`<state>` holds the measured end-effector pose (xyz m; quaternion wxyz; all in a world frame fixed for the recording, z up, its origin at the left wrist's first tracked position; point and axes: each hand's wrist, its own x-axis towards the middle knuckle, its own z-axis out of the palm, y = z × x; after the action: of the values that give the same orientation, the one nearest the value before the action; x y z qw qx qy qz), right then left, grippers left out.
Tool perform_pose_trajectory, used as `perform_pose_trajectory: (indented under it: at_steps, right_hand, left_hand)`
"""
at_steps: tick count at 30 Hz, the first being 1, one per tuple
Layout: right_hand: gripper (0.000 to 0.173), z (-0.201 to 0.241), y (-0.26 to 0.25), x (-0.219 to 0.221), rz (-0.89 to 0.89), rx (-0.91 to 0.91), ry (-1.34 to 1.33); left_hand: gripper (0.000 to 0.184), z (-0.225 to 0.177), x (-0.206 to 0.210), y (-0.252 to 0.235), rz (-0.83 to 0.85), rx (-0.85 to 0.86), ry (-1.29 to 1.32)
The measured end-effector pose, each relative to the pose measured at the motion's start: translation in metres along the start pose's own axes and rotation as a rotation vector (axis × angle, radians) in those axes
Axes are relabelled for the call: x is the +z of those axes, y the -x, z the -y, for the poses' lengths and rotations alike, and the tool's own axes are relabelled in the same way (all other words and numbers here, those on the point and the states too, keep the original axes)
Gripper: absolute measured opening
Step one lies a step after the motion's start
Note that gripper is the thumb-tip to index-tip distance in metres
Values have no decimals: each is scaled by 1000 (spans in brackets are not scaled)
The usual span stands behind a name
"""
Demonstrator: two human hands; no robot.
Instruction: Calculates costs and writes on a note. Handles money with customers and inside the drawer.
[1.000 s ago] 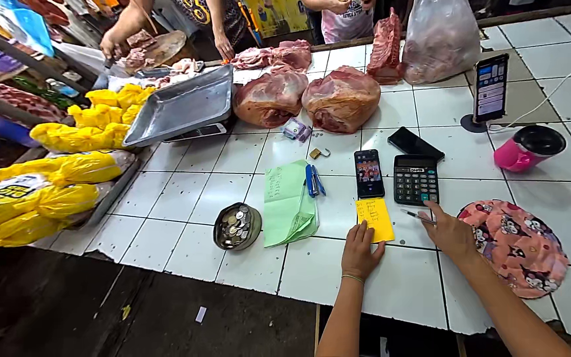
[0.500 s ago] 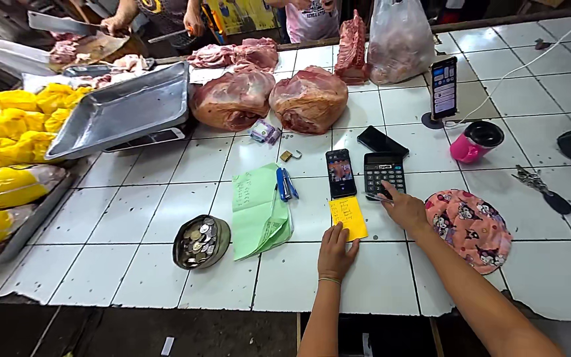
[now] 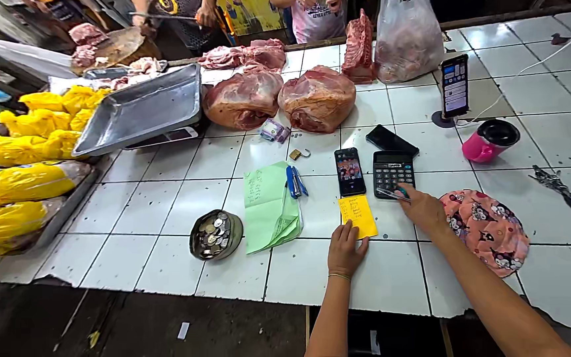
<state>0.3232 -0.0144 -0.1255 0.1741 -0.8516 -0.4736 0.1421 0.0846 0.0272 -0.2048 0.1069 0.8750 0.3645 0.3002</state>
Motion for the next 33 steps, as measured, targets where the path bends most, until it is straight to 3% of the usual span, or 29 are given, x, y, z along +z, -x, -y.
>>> perform_pose_trajectory:
  at_steps: [3,6,10,15,23,33]
  right_hand:
    - [45,-13,10,9,-76,-42,15]
    - [45,-17,15,15,11,20,45]
    - [41,-21,36,21,-129,-67,-30]
    - [43,-25,57,32,2,-105,33]
    - [53,1,6,9,129,-13,55]
    - [49,21,-17,2,132,38,49]
  left_hand:
    - [36,1,-1,0,-2,0,-7]
    - [35,0,-2,1,-9,12,-2]
    - [29,0,1,1,-60,60,-5]
    - [29,0,2,2,-82,83,-11]
    - [30,2,1,1,-91,89,-5]
    - [33,5,-2,1,-78,87,-2]
